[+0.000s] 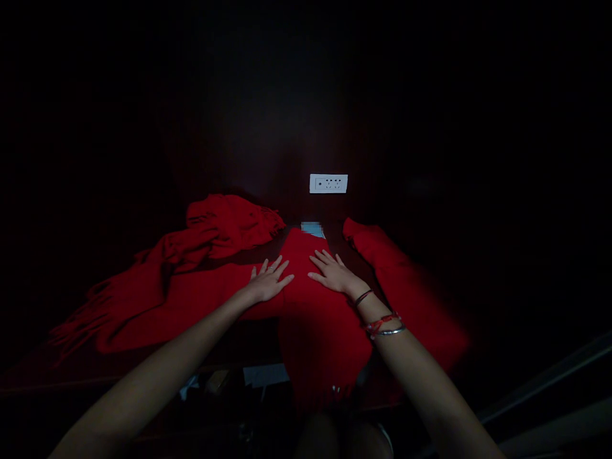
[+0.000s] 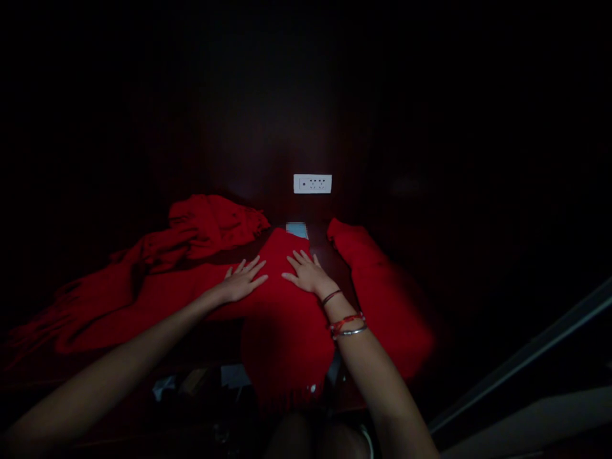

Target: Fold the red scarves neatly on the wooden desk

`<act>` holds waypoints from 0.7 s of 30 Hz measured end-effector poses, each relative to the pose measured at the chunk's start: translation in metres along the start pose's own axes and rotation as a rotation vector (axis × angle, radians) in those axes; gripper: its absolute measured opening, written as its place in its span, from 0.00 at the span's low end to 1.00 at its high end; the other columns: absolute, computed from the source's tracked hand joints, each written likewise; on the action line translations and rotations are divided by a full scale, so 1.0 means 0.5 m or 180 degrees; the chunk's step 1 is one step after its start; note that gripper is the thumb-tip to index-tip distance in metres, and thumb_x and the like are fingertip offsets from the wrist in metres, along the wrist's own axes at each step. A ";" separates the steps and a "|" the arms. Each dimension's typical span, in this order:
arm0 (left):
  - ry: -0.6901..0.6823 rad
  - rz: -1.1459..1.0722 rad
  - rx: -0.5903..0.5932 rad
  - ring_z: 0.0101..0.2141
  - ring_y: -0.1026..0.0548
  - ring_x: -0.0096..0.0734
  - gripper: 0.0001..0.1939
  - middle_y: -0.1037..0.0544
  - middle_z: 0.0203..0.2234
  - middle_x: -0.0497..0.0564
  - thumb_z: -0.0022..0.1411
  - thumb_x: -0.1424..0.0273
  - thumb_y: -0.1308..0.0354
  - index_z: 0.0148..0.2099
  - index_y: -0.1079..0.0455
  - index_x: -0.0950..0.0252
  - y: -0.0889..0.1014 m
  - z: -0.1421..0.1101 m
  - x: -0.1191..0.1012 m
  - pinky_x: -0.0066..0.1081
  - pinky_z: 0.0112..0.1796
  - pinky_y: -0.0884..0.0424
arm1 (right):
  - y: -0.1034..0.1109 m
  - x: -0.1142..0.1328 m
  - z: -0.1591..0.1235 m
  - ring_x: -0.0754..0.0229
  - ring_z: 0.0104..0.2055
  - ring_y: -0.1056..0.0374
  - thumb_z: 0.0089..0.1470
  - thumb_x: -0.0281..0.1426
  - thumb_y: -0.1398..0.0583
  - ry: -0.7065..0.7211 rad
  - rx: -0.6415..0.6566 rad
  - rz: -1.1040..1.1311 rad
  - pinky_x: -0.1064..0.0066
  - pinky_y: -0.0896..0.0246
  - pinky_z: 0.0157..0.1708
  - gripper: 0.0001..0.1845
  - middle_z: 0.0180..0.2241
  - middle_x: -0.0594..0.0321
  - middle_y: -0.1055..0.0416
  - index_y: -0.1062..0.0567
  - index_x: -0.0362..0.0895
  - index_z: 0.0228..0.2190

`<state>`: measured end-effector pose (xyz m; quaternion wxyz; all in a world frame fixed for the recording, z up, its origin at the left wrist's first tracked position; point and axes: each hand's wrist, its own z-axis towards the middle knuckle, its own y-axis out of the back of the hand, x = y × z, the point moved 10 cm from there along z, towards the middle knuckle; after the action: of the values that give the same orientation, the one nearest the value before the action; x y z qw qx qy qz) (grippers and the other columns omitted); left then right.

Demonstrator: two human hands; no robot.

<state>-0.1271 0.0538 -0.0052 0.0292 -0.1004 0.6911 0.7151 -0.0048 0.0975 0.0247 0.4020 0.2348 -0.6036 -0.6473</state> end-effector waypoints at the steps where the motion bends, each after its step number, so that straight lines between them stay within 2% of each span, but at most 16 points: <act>1: 0.0021 0.0017 -0.0189 0.54 0.64 0.49 0.34 0.66 0.57 0.45 0.52 0.46 0.72 0.59 0.65 0.54 0.011 0.000 0.002 0.53 0.48 0.60 | 0.013 0.012 -0.002 0.55 0.58 0.71 0.49 0.49 0.59 0.0107 -0.0174 -0.0039 0.54 0.75 0.52 0.33 0.57 0.59 0.63 0.53 0.46 0.54; 3: 0.0113 0.0086 -0.0402 0.55 0.64 0.46 0.34 0.67 0.57 0.47 0.53 0.47 0.72 0.59 0.66 0.56 0.023 0.002 0.010 0.52 0.48 0.59 | 0.019 0.035 -0.004 0.56 0.58 0.71 0.49 0.49 0.60 0.0297 -0.0261 -0.0076 0.56 0.73 0.53 0.34 0.57 0.59 0.63 0.54 0.45 0.54; 4: 0.0164 0.0121 -0.0355 0.55 0.64 0.45 0.34 0.67 0.57 0.48 0.53 0.47 0.72 0.59 0.66 0.57 0.020 0.004 0.015 0.51 0.48 0.59 | 0.011 0.043 -0.003 0.56 0.58 0.71 0.49 0.50 0.60 0.0351 -0.0157 -0.0088 0.56 0.71 0.53 0.34 0.57 0.59 0.63 0.53 0.45 0.54; 7: 0.0244 0.0165 0.0090 0.55 0.62 0.45 0.35 0.62 0.57 0.50 0.53 0.47 0.72 0.59 0.64 0.59 -0.008 0.012 0.027 0.51 0.48 0.60 | -0.025 0.048 0.002 0.54 0.57 0.67 0.49 0.50 0.61 0.0350 0.0267 -0.0179 0.57 0.69 0.52 0.35 0.56 0.56 0.60 0.51 0.43 0.54; 9: 0.0214 0.0145 0.0202 0.55 0.62 0.44 0.35 0.61 0.57 0.51 0.53 0.47 0.72 0.59 0.64 0.59 -0.015 0.014 0.027 0.50 0.49 0.60 | -0.036 0.043 0.004 0.53 0.57 0.65 0.49 0.51 0.62 0.0324 0.0350 -0.0231 0.56 0.68 0.52 0.35 0.56 0.55 0.59 0.50 0.43 0.53; 12: 0.0246 0.0160 0.0094 0.55 0.62 0.43 0.35 0.62 0.57 0.53 0.53 0.48 0.71 0.59 0.63 0.61 0.000 0.010 0.032 0.48 0.49 0.60 | -0.031 0.038 0.005 0.53 0.57 0.63 0.49 0.51 0.62 0.0389 0.0238 -0.0203 0.56 0.65 0.52 0.35 0.55 0.55 0.57 0.49 0.43 0.53; 14: 0.0361 0.0277 -0.0111 0.55 0.62 0.43 0.33 0.61 0.57 0.54 0.54 0.49 0.69 0.59 0.60 0.61 0.032 -0.005 0.053 0.47 0.49 0.59 | -0.016 0.038 0.003 0.53 0.56 0.61 0.49 0.50 0.61 0.0467 0.0023 -0.0159 0.58 0.63 0.52 0.34 0.55 0.54 0.54 0.47 0.43 0.52; 17: 0.0748 0.0632 -0.0659 0.55 0.62 0.46 0.31 0.60 0.57 0.53 0.55 0.52 0.64 0.57 0.54 0.60 0.119 -0.061 0.130 0.50 0.49 0.59 | 0.014 0.041 0.002 0.54 0.56 0.58 0.50 0.48 0.58 0.0582 -0.0407 -0.0084 0.59 0.61 0.52 0.32 0.54 0.53 0.51 0.45 0.42 0.51; 19: 0.1181 0.0891 -0.1043 0.54 0.63 0.50 0.31 0.60 0.57 0.54 0.54 0.53 0.59 0.57 0.52 0.61 0.182 -0.124 0.215 0.51 0.48 0.57 | 0.031 0.048 0.002 0.55 0.55 0.56 0.50 0.46 0.57 0.0689 -0.0636 -0.0013 0.60 0.60 0.52 0.30 0.53 0.53 0.49 0.43 0.42 0.50; 21: 0.1787 0.0959 -0.1281 0.53 0.60 0.58 0.34 0.57 0.56 0.58 0.50 0.53 0.53 0.56 0.51 0.62 0.225 -0.202 0.320 0.55 0.46 0.53 | 0.043 0.058 0.002 0.56 0.54 0.53 0.51 0.44 0.55 0.0823 -0.0809 0.0082 0.61 0.59 0.52 0.28 0.51 0.54 0.46 0.41 0.42 0.49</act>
<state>-0.2936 -0.0667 0.0732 -0.2872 -0.1934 0.5249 0.7775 -0.0169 0.0758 0.0509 0.5110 0.2556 -0.4632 -0.6775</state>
